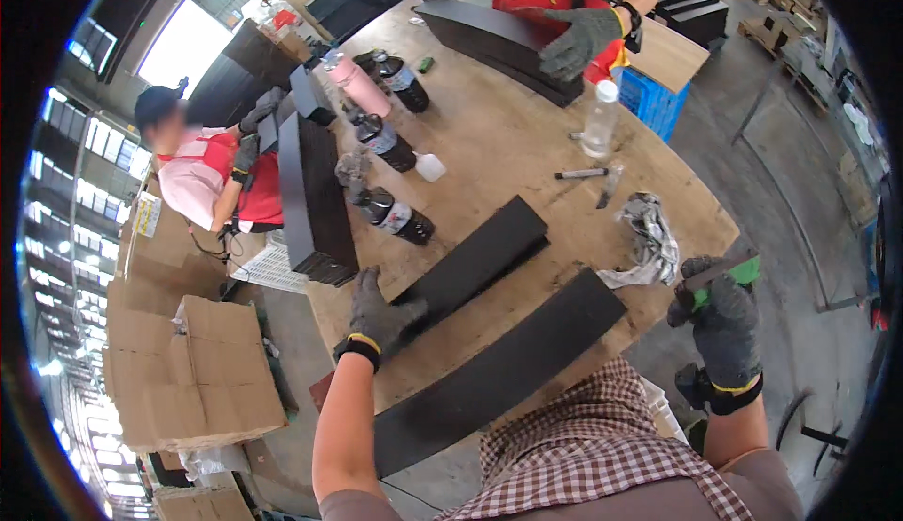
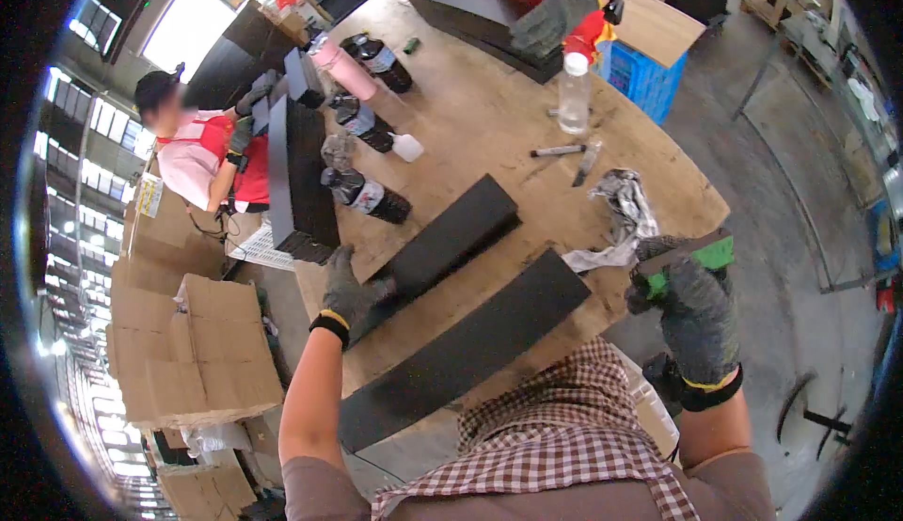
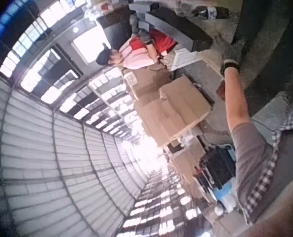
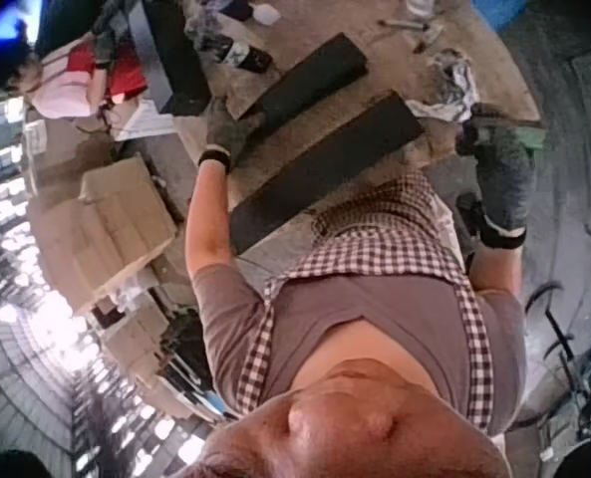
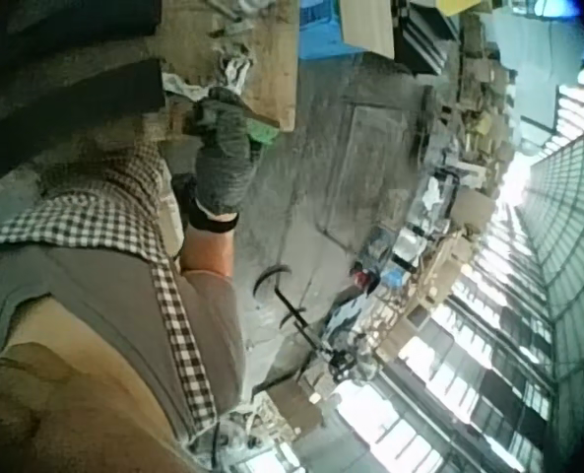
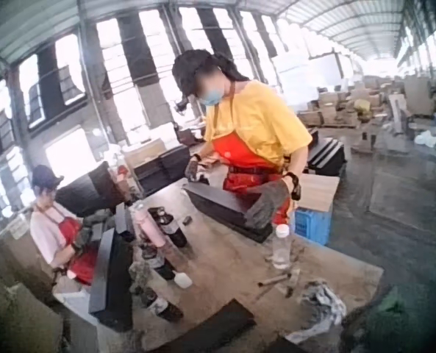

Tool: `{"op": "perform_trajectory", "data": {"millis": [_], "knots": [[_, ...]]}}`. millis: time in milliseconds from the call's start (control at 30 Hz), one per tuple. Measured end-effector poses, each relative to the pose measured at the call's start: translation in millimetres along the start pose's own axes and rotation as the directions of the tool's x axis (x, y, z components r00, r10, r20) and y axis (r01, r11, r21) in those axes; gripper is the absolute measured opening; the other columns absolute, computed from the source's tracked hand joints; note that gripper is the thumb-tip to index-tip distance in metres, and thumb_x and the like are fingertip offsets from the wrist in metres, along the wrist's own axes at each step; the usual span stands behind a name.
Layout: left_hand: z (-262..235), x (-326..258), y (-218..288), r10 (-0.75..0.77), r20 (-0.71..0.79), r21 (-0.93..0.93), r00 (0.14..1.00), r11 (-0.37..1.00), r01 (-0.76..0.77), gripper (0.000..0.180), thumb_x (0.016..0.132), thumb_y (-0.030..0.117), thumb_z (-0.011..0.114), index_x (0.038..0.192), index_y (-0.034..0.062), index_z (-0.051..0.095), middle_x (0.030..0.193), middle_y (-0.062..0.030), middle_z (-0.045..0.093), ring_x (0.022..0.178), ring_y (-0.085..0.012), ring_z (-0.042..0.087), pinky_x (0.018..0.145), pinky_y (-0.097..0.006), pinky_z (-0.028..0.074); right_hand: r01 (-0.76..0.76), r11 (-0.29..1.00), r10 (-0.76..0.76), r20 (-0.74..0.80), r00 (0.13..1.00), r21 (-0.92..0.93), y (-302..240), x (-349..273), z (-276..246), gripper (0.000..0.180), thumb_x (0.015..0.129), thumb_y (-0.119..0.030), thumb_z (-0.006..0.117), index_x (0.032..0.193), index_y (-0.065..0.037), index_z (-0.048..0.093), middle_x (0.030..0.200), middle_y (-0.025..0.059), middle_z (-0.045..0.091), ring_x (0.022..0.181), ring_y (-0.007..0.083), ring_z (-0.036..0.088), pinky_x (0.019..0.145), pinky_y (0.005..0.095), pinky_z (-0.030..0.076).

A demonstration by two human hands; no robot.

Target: Applying a liquid finish or adhesive to black furniture panels using a handheld applicator sponge.

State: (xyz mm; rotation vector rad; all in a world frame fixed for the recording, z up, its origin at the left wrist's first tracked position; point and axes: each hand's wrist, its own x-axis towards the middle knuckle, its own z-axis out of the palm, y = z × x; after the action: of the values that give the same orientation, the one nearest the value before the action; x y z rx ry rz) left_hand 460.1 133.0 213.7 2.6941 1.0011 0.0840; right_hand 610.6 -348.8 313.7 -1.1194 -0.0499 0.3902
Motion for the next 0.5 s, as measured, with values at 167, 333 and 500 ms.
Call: {"op": "perform_trajectory", "data": {"millis": [167,333,500], "knots": [[-31.4,70.6,29.2,-0.252,0.000,-0.664,0.968,0.723,0.189,0.108,0.074,0.038,0.093,0.155,-0.0065,0.036,0.149,-0.0220,0.053,0.131,-0.0324,0.055,0.110,-0.039,0.046,-0.324,0.877,0.350,-0.009,0.937,0.354,2.5,13.8,55.2,0.042,0.098,-0.037,0.070,0.122,-0.003,0.067,0.099,0.0078,0.070,0.078,0.0209,0.067,0.062,0.0350,0.055],[40.2,121.1,14.1,-0.145,-0.328,-0.583,0.934,0.808,-0.080,0.106,0.064,0.036,0.096,0.149,0.0023,0.042,0.143,-0.0149,0.056,0.132,-0.0323,0.054,0.115,-0.040,0.043,-0.558,0.721,0.469,0.304,0.830,0.412,22.6,16.3,76.1,0.042,0.100,-0.036,0.069,0.126,-0.004,0.066,0.098,0.0053,0.069,0.074,0.0200,0.064,0.062,0.0325,0.053],[39.0,142.8,53.2,-0.121,-0.126,-0.888,0.985,0.456,-0.057,0.066,0.075,-0.002,0.084,0.133,0.0094,0.055,0.113,-0.0021,0.063,0.099,-0.0183,0.064,0.088,-0.034,0.058,-0.512,0.717,0.446,0.253,0.859,0.473,30.8,21.2,77.7,0.038,0.103,-0.034,0.065,0.126,-0.003,0.065,0.100,0.0068,0.070,0.078,0.0202,0.066,0.066,0.0332,0.055]]}}
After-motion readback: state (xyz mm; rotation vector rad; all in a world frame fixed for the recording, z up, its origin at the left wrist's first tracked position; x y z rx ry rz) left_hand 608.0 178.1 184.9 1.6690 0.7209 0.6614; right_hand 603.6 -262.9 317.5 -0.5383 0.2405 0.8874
